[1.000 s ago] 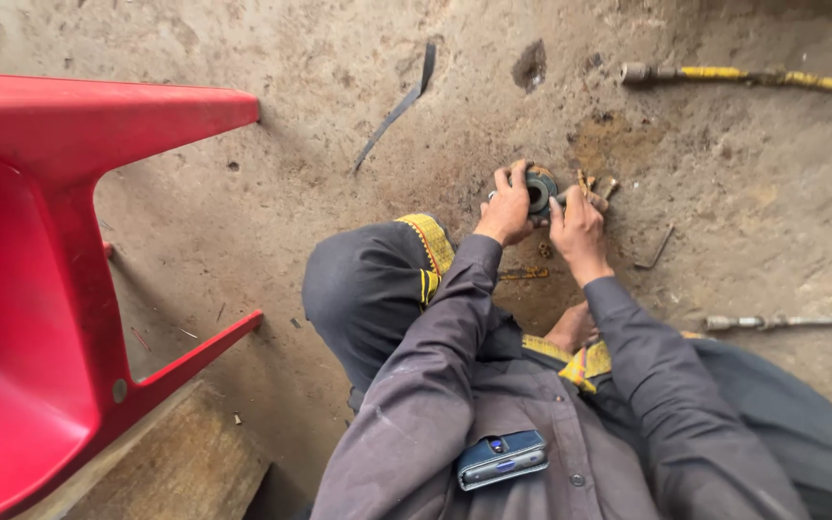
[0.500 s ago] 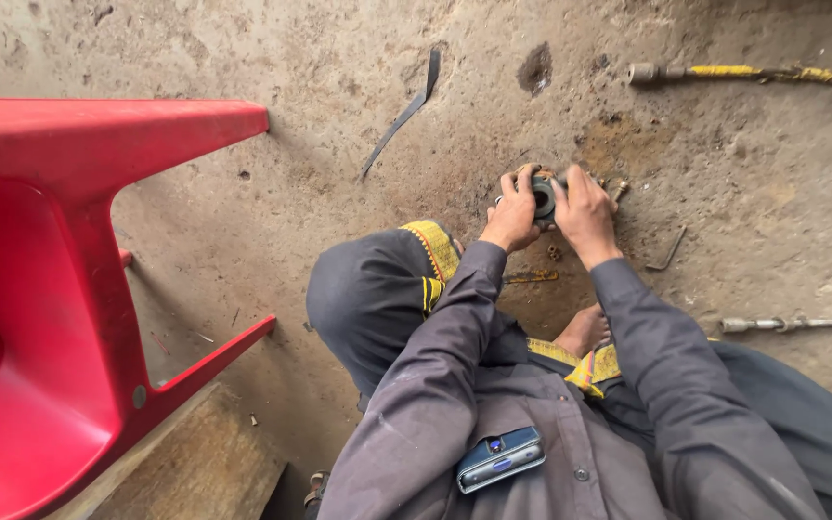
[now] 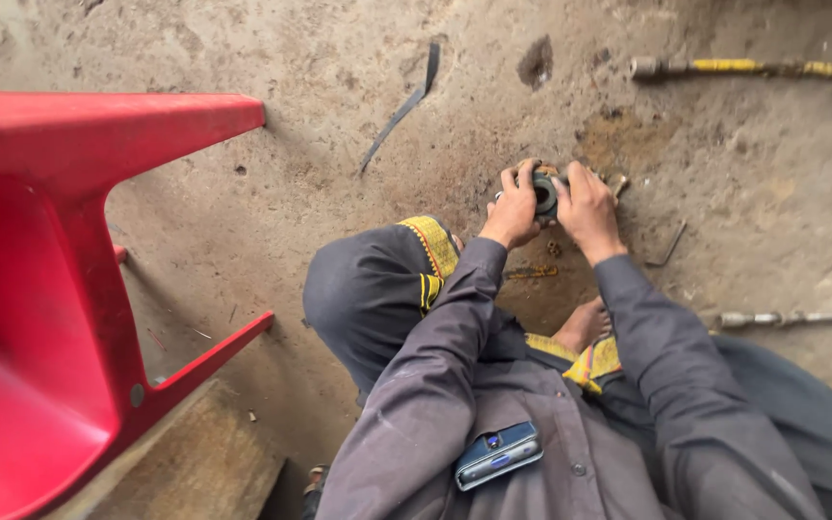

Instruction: The person sits on the ground and assembles a small mechanical part, pressing and fitting a dark ring-shaped component into a metal hub by hand, picking up small fittings and fasteners from the ground and fitting them around the hub.

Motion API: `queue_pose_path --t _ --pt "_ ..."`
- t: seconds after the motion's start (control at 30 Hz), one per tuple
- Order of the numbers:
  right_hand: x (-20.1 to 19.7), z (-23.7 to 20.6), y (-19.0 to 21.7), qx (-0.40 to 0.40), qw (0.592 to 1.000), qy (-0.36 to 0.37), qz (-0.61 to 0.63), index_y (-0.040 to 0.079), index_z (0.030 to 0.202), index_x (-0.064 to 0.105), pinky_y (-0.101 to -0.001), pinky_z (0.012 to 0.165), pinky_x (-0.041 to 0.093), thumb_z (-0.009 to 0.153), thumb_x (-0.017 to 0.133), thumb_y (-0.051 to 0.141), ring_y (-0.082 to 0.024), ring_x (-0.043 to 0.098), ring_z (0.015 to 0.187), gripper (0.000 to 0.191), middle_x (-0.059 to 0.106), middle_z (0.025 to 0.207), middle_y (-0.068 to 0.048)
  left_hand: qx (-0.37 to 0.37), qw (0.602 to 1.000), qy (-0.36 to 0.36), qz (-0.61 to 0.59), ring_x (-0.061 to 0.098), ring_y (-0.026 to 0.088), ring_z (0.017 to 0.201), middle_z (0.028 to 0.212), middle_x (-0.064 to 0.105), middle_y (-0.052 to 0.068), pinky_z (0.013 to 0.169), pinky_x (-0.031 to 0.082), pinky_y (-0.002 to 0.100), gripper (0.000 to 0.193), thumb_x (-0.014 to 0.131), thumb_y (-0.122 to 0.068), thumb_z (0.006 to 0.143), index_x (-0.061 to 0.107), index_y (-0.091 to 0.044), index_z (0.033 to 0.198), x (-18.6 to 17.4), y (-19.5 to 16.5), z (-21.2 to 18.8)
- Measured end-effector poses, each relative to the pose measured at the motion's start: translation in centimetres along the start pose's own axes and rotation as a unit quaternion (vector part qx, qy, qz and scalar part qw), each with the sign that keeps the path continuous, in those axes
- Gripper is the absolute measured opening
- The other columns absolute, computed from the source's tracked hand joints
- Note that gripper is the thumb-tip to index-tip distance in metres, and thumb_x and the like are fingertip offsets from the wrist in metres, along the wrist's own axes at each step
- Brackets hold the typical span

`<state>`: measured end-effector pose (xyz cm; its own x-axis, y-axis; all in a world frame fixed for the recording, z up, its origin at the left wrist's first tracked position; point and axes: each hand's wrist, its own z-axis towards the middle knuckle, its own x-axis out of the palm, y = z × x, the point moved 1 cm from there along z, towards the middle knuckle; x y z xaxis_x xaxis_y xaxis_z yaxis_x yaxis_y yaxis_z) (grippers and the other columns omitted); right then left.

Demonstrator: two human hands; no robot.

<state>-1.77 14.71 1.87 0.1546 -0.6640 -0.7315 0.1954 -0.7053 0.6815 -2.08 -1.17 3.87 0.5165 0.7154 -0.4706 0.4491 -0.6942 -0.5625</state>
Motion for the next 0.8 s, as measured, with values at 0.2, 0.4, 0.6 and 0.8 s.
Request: queue_pose_path --t 0.2,0.4,0.6,0.8 --pt "0.5 0.5 0.3 0.009 1.0 -0.005 0.016 0.0 0.102 0.053 -0.0536 0.073 0.049 0.102 0.068 0.012 -0.047 0.062 0.087 0.019 0.062 0.092 -0.025 0.017 1.0 -0.013 -0.002 0.056 0.051 0.124 0.151 0.029 0.023 0.094 0.046 0.066 0.116 0.093 -0.013 0.065 0.019 -0.022 0.155 -0.1 0.1 0.3" --pt "0.3 1.0 0.4 0.016 1.0 -0.001 0.019 0.0 0.102 0.05 -0.0525 0.075 0.05 0.102 0.067 0.009 -0.046 0.062 0.088 0.019 0.062 0.093 -0.025 -0.003 1.0 0.01 0.013 0.059 0.048 0.124 0.154 0.029 0.021 0.096 0.046 0.065 0.114 0.091 -0.013 0.067 0.02 -0.024 0.156 -0.2 0.0 0.3" --pt "-0.2 0.8 0.3 0.013 1.0 0.016 0.006 0.0 0.101 0.05 -0.0521 0.075 0.05 0.101 0.069 0.009 -0.045 0.063 0.088 0.021 0.062 0.092 -0.023 -0.003 1.0 0.023 0.001 0.059 0.047 0.124 0.155 0.027 0.021 0.095 0.046 0.065 0.115 0.094 -0.023 0.069 0.017 -0.021 0.155 -0.6 -0.2 0.5" --pt "-0.1 0.7 -0.1 0.009 0.999 0.029 0.012 0.001 0.102 0.054 -0.0519 0.073 0.05 0.101 0.068 0.011 -0.043 0.064 0.085 0.017 0.063 0.09 -0.022 0.017 1.0 0.012 0.022 0.058 0.049 0.124 0.154 0.028 0.022 0.095 0.046 0.065 0.116 0.094 -0.023 0.07 0.017 -0.021 0.156 -0.4 0.1 0.5"
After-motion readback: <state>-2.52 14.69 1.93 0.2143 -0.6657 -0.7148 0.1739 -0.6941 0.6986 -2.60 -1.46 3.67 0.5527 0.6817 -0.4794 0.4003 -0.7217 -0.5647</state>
